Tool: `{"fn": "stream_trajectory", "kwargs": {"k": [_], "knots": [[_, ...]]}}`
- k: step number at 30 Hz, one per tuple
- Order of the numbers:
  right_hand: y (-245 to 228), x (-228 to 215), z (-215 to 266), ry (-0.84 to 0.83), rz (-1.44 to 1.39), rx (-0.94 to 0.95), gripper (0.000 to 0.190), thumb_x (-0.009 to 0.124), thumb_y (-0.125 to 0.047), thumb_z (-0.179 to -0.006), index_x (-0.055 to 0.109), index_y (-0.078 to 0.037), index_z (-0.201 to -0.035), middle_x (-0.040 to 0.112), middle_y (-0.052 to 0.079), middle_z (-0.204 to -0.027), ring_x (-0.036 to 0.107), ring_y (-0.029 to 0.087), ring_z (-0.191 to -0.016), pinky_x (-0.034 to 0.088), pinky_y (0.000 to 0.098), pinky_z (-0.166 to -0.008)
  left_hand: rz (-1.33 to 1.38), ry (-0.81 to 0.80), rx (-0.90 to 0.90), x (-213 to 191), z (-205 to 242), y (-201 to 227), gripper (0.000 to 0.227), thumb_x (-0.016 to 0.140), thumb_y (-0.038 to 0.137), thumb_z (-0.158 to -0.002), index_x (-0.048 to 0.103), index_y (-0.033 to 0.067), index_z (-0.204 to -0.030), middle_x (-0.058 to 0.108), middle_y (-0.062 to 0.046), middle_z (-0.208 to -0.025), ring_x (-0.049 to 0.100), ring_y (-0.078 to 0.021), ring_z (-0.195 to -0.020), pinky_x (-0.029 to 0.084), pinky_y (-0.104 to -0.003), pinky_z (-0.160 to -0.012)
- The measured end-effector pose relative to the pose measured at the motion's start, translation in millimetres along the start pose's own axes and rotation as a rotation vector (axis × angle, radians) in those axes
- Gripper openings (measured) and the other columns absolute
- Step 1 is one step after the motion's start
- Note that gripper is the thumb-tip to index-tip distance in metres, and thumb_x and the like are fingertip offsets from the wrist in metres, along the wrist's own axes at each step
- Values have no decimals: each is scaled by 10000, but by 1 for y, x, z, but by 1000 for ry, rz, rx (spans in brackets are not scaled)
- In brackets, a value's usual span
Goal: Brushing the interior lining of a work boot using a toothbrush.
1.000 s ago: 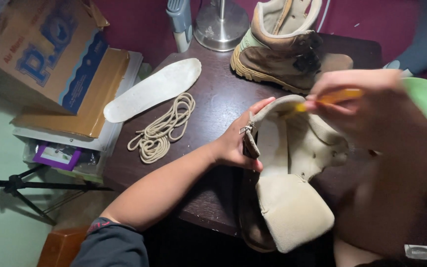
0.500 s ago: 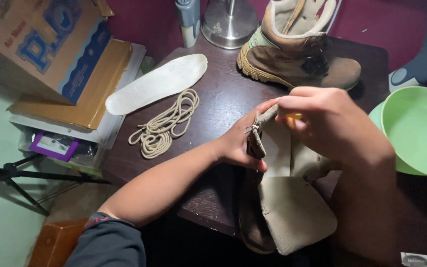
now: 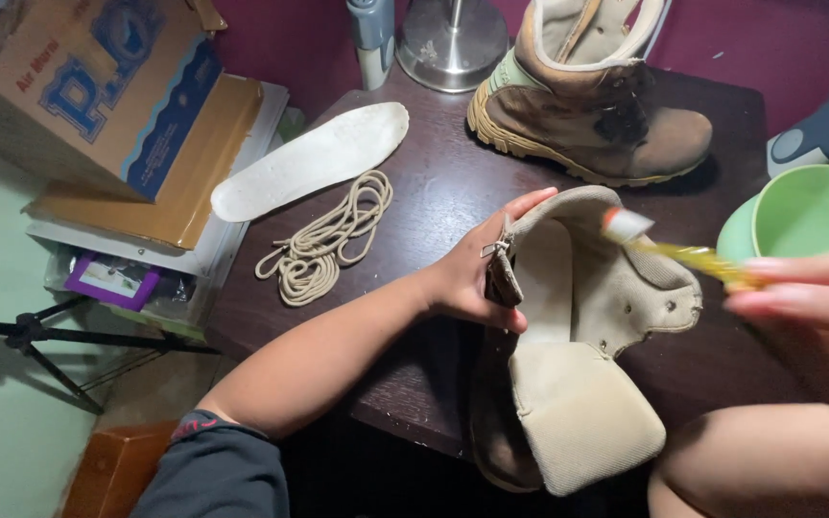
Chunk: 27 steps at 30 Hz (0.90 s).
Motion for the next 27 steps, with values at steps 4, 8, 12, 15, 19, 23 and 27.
{"fn": "stream_trajectory", "kwargs": {"k": [4,8,12,15,19,23,27], "knots": [[-86,32,-86,-165,103,-121,133,652,-204,-950,746,-117,-916,759,54,-963,732,155,-834,509,250,-722,87,-23,84,1,-3,4,1226,819,605,-750,192,36,-1636,312,-111,-1685,320,-271,-1601,237,-437,-1377],[-65,71,-110,-237,189,-113,75,787,-109,-865,715,-130,-861,713,-23,-866,594,168,-652,421,313,-586,237,-88,1,-6,-5,8,1210,829,549,-762,168,54,-1647,349,-99,-1662,360,-242,-1563,277,-403,-1336],[-61,60,-110,-313,134,-97,97,701,-47,-823,662,-133,-802,675,-17,-772,569,130,-620,424,280,-591,191,-164,66,-13,-6,5,1067,736,631,-845,276,80,-1634,230,-124,-1733,226,-281,-1648,195,-480,-1398],[-67,26,-95,-165,71,-158,69,747,-156,-892,725,-90,-892,732,54,-867,678,163,-723,500,282,-668,291,-168,53,-14,-7,9,1037,755,581,-855,284,82,-1633,203,-124,-1748,218,-276,-1655,189,-488,-1405],[-19,-8,-14,5,56,-144,145,693,56,-1003,656,17,-1137,638,188,-1274,683,228,-1166,554,368,-1166,573,-137,-64,-13,-10,13,1204,850,486,-796,147,62,-1677,324,-81,-1698,336,-207,-1590,239,-402,-1369],[-68,1,-51,-126,75,-84,174,637,-95,-927,769,-177,-1007,749,48,-1181,726,114,-975,570,269,-875,632,-121,-71,-10,-13,15,1155,824,430,-781,166,76,-1663,404,-88,-1635,414,-204,-1530,279,-368,-1326],[-66,51,-101,-229,127,-197,171,742,-145,-871,757,-168,-1040,776,34,-893,714,184,-709,485,308,-637,709,-136,-86,-9,-11,9,1117,831,492,-829,192,76,-1645,394,-140,-1655,428,-272,-1535,309,-440,-1327]]}}
Point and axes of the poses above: each hand's wrist, its own z-axis away from the middle knuckle, its own x-axis out of the palm, y = z × x, the point moved 3 cm from there along -z, towards the middle knuckle
